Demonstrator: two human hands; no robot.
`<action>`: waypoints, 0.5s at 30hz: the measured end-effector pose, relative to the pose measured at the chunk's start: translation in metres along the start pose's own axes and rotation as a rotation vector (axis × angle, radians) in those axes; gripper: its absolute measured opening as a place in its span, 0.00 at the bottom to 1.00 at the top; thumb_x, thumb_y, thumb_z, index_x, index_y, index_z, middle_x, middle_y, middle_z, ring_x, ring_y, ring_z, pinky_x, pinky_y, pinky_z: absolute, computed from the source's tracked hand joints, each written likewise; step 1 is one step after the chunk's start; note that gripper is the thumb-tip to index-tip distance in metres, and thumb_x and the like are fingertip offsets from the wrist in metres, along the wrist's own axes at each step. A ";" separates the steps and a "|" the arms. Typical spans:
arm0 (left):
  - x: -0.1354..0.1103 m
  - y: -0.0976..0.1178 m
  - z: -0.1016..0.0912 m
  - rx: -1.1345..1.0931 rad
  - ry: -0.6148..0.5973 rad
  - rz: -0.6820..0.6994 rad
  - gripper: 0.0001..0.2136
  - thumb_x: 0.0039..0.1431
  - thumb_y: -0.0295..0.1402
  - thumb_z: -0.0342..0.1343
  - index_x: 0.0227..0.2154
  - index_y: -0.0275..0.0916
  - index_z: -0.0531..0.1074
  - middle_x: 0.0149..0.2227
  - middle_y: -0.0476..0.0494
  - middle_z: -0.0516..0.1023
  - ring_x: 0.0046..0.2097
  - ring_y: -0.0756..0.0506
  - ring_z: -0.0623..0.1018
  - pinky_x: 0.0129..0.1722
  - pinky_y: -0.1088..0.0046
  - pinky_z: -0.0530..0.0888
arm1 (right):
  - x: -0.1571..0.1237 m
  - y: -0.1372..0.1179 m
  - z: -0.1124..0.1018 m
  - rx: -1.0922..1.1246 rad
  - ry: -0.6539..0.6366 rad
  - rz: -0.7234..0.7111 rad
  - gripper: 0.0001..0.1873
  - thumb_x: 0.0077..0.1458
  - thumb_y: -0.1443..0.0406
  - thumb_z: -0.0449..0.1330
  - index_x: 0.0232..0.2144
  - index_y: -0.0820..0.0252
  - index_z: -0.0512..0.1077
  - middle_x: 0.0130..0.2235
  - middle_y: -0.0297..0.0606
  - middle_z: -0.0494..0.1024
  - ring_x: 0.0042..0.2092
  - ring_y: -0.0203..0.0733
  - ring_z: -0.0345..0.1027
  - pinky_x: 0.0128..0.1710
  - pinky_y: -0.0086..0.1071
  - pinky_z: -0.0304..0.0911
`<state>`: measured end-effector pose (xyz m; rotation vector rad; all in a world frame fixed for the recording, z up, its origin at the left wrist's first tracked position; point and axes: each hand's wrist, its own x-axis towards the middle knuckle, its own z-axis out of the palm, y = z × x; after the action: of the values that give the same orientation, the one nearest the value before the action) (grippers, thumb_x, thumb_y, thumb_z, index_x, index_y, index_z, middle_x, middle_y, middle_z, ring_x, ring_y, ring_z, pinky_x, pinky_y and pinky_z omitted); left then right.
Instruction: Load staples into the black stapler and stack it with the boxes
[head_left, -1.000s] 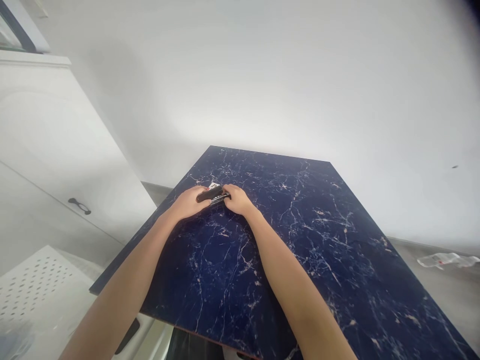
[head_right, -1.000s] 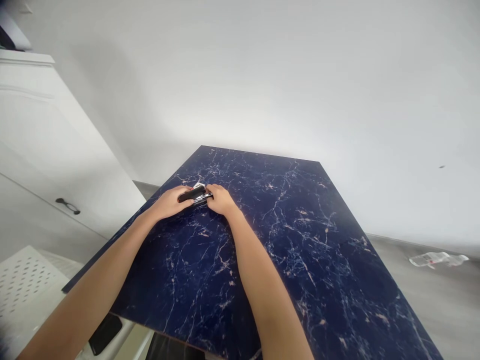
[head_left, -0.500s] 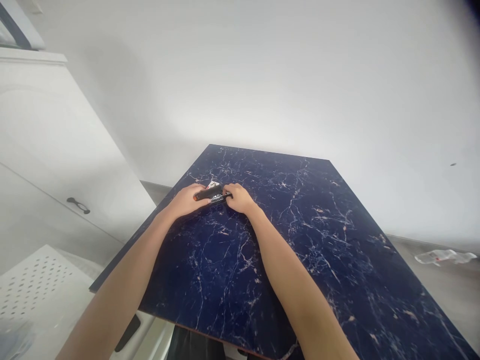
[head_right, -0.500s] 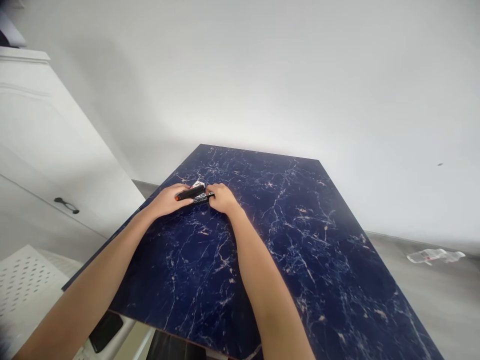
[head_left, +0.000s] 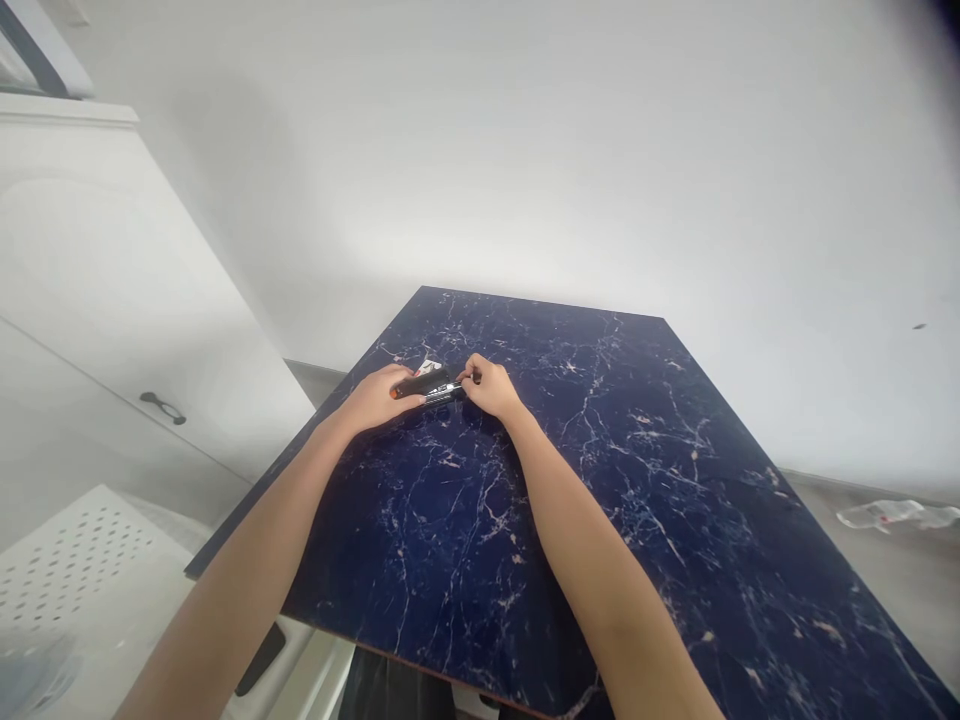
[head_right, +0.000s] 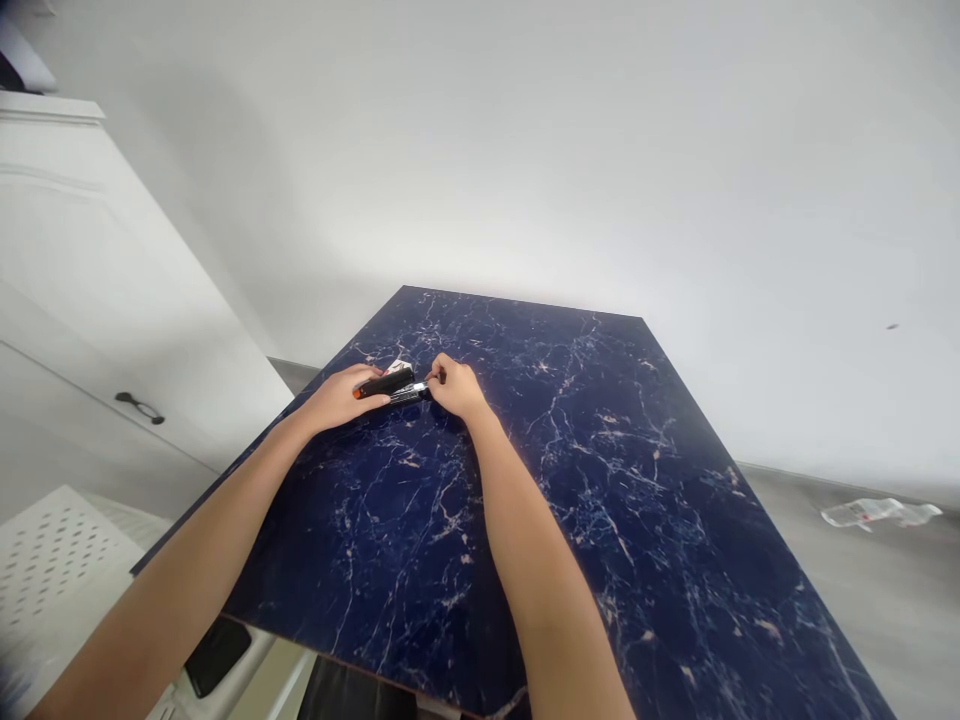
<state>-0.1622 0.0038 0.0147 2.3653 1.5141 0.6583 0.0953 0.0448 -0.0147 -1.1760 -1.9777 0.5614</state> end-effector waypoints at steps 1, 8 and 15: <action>0.000 0.000 0.000 0.001 -0.004 -0.001 0.21 0.60 0.53 0.57 0.47 0.43 0.75 0.52 0.40 0.77 0.49 0.36 0.79 0.50 0.58 0.73 | 0.001 0.002 0.000 0.025 0.010 0.020 0.08 0.55 0.69 0.53 0.37 0.54 0.68 0.39 0.31 0.82 0.38 0.38 0.74 0.44 0.31 0.66; -0.002 0.001 -0.012 0.013 -0.134 0.037 0.20 0.54 0.44 0.62 0.48 0.43 0.74 0.53 0.38 0.75 0.54 0.32 0.75 0.51 0.56 0.72 | 0.008 0.010 -0.012 -0.002 0.188 0.339 0.21 0.62 0.68 0.41 0.48 0.60 0.71 0.41 0.44 0.81 0.38 0.43 0.77 0.40 0.36 0.70; -0.001 0.004 -0.019 0.029 -0.189 0.017 0.12 0.52 0.42 0.62 0.38 0.43 0.74 0.41 0.42 0.77 0.45 0.35 0.77 0.41 0.62 0.71 | 0.001 -0.039 0.011 -0.234 -0.025 0.454 0.07 0.54 0.68 0.60 0.36 0.62 0.77 0.39 0.58 0.80 0.46 0.65 0.76 0.48 0.51 0.66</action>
<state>-0.1691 0.0003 0.0325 2.3881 1.4334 0.4053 0.0655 0.0267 0.0058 -1.7929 -1.8354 0.5793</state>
